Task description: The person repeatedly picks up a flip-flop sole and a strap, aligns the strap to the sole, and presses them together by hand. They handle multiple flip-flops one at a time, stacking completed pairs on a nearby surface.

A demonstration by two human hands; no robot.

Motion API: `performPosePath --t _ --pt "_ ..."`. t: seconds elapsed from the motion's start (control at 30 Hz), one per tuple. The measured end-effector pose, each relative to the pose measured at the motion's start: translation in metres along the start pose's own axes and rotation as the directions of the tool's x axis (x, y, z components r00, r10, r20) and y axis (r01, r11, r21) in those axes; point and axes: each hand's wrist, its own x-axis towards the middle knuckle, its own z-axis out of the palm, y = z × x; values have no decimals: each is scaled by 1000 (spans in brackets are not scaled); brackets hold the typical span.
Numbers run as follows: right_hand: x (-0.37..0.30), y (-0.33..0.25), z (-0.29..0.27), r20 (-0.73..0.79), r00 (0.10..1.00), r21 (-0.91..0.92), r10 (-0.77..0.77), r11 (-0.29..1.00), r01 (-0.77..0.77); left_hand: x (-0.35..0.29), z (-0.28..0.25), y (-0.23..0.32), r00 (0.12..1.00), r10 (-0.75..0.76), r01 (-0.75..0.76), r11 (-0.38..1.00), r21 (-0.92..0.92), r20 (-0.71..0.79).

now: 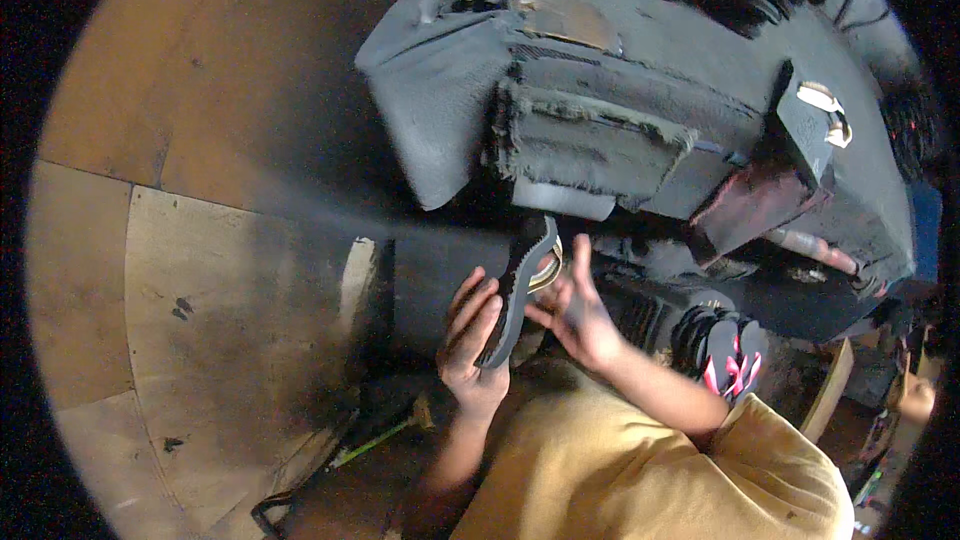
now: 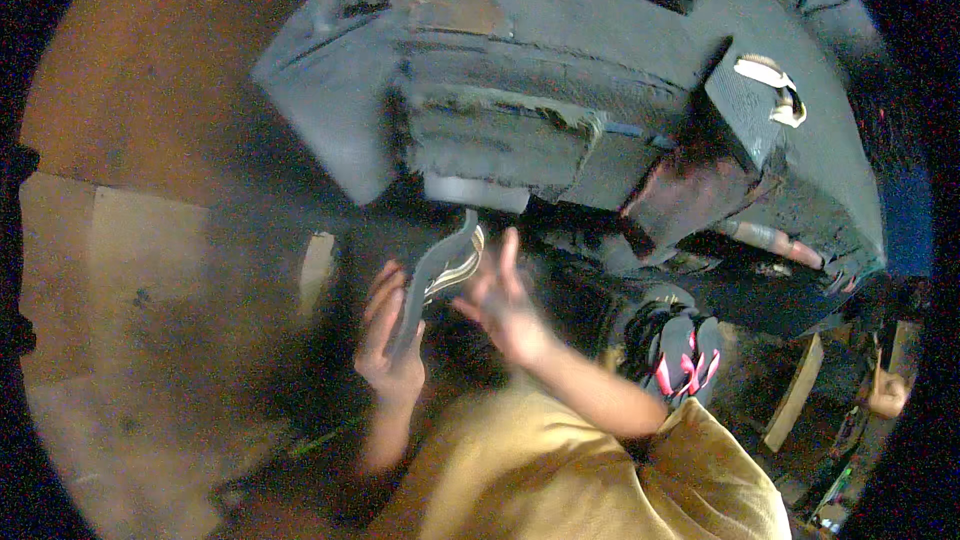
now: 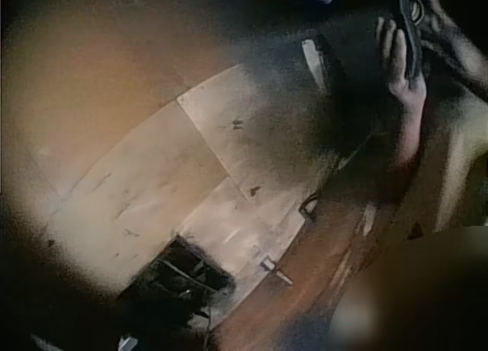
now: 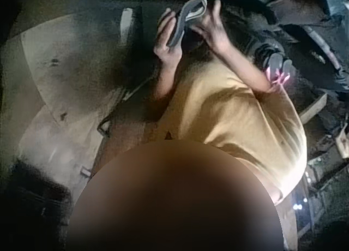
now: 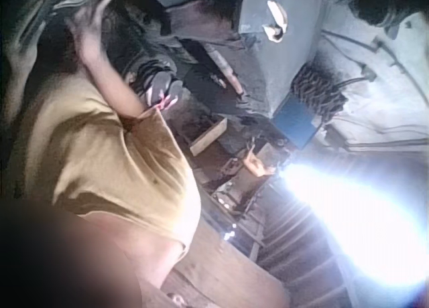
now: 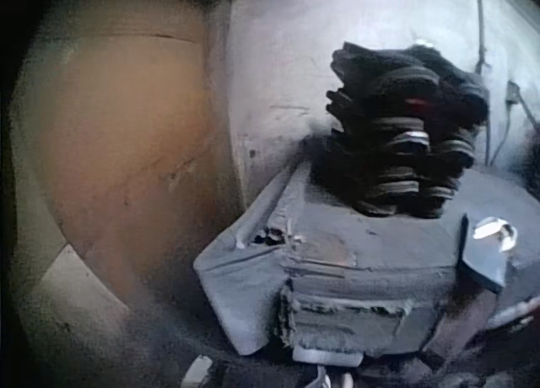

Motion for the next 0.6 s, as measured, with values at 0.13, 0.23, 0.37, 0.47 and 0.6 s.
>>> performPosePath --t 0.13,0.23,0.37,0.47,0.6 --pt "57 -11 -12 432 900 220 -60 975 -40 3 -8 28 987 -97 65 969 240 127" --pt "91 -7 -29 491 868 228 70 952 -205 17 2 37 971 -127 21 887 460 201" --pt "103 4 -50 492 860 292 134 905 -308 41 25 31 939 -144 -47 845 532 311" --pt "93 9 -62 478 855 325 199 865 -383 53 42 27 919 -172 -47 845 532 355" --pt "64 10 -76 326 884 385 336 807 -449 61 65 24 813 -445 156 789 595 377"
